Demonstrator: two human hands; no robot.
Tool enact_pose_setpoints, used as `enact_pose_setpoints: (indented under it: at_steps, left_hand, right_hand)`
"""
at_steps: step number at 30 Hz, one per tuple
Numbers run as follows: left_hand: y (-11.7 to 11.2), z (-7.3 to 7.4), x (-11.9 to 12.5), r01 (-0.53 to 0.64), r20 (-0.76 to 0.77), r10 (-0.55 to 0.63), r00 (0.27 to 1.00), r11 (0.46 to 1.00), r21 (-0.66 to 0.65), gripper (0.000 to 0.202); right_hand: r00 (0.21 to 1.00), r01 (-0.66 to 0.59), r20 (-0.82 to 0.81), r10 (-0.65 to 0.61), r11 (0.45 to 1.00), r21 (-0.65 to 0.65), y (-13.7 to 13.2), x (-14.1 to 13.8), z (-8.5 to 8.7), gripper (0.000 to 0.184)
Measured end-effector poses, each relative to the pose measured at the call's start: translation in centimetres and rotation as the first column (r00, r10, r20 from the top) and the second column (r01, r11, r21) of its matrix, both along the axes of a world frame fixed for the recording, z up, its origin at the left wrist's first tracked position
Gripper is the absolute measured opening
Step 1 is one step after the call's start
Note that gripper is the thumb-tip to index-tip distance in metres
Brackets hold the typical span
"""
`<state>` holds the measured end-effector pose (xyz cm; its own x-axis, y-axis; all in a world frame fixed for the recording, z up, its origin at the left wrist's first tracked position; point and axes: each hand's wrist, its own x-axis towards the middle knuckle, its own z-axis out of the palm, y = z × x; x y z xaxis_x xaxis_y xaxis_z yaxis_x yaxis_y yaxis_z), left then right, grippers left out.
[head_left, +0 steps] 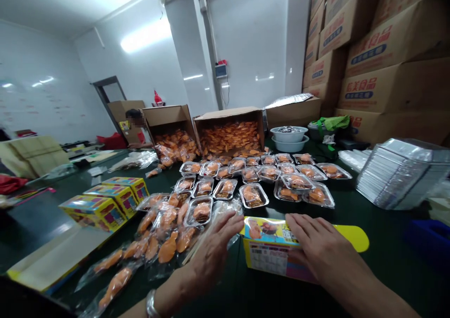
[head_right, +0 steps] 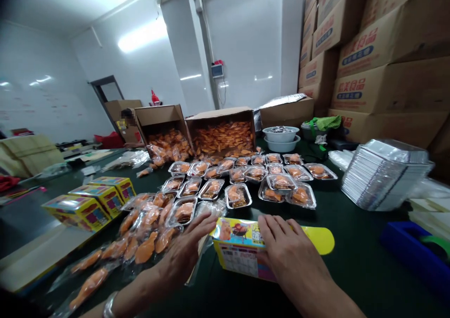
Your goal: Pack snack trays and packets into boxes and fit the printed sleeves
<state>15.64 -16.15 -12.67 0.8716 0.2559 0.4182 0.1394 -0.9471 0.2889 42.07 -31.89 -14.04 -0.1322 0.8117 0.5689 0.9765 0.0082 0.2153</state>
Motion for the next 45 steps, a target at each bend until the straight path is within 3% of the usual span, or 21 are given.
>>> enact_pose_setpoints:
  at_steps: [3,6,10,14,16,17,20,22,28,31,35,37,39,45]
  left_hand:
    - [0.5,0.1,-0.1,-0.018,-0.071,0.028,0.997,0.991,0.132,0.081]
    - [0.0,1.6,-0.2,0.018,-0.184,0.018,0.983,0.982,0.189,0.085]
    - [-2.4,2.5,-0.5,0.061,-0.151,-0.055,0.987,0.998,0.035,0.081]
    - [-3.8,1.7,0.2,-0.128,-0.002,0.131,0.991,0.964,-0.232,0.059]
    - [-3.5,1.8,1.0,-0.146,0.101,0.191,0.976,0.928,-0.344,0.036]
    - [-3.2,2.1,1.5,-0.128,0.143,0.185,0.972,0.932,-0.339,0.025]
    - [-2.6,3.2,2.5,-0.079,0.178,0.102,0.979,0.988,-0.129,0.015]
    - [-2.7,3.4,3.0,-0.110,0.163,0.109,0.981,0.994,-0.001,0.015]
    - [-4.8,1.4,3.4,-0.269,0.365,0.207,0.908,0.954,0.130,0.018]
    - [-4.8,2.1,2.3,-0.217,0.271,0.173,0.947,0.966,0.143,0.030]
    - [-3.8,5.2,2.1,-0.095,0.037,0.097,0.995,0.994,-0.049,0.036]
    - [-3.4,6.0,2.8,-0.011,-0.114,0.011,0.993,1.000,0.004,0.055]
    - [-3.1,5.9,3.6,0.068,-0.236,-0.047,0.971,0.994,0.081,0.065]
    - [-2.8,5.5,5.7,0.129,-0.304,-0.060,0.951,0.969,0.210,0.053]
  right_hand:
    - [1.000,-0.021,-0.010,0.021,1.000,0.015,-0.1,0.1,0.0,0.049]
    - [0.999,-0.031,-0.021,0.032,0.999,0.021,-0.2,0.1,0.2,0.049]
    - [0.998,-0.032,-0.048,0.034,0.999,0.024,-0.4,0.0,0.6,0.054]
    - [0.997,-0.052,-0.054,0.055,0.998,0.047,-0.7,0.2,0.7,0.050]
    - [0.997,-0.053,-0.050,0.055,0.997,0.054,-0.8,0.3,0.7,0.047]
    - [0.997,-0.050,-0.050,0.053,0.997,0.054,-0.8,0.3,0.7,0.046]
    - [0.997,-0.040,-0.060,0.044,0.998,0.055,-0.6,0.3,0.8,0.045]
    - [0.997,-0.037,-0.067,0.041,0.997,0.061,-0.4,0.2,0.8,0.042]
    - [0.998,-0.032,-0.054,0.037,0.995,0.098,-0.3,-0.3,1.1,0.038]
    - [0.998,-0.048,-0.035,0.052,0.993,0.107,-0.4,-0.5,1.1,0.039]
    - [0.999,-0.042,-0.002,0.042,0.995,0.087,-0.9,-0.6,0.8,0.046]
    - [1.000,-0.029,0.007,0.029,0.997,0.065,-1.2,-0.5,0.6,0.049]
    - [0.999,-0.032,0.007,0.032,0.999,0.037,-1.4,-0.4,0.6,0.051]
    - [0.999,-0.004,-0.053,0.002,0.999,-0.036,-0.9,-1.1,1.1,0.048]
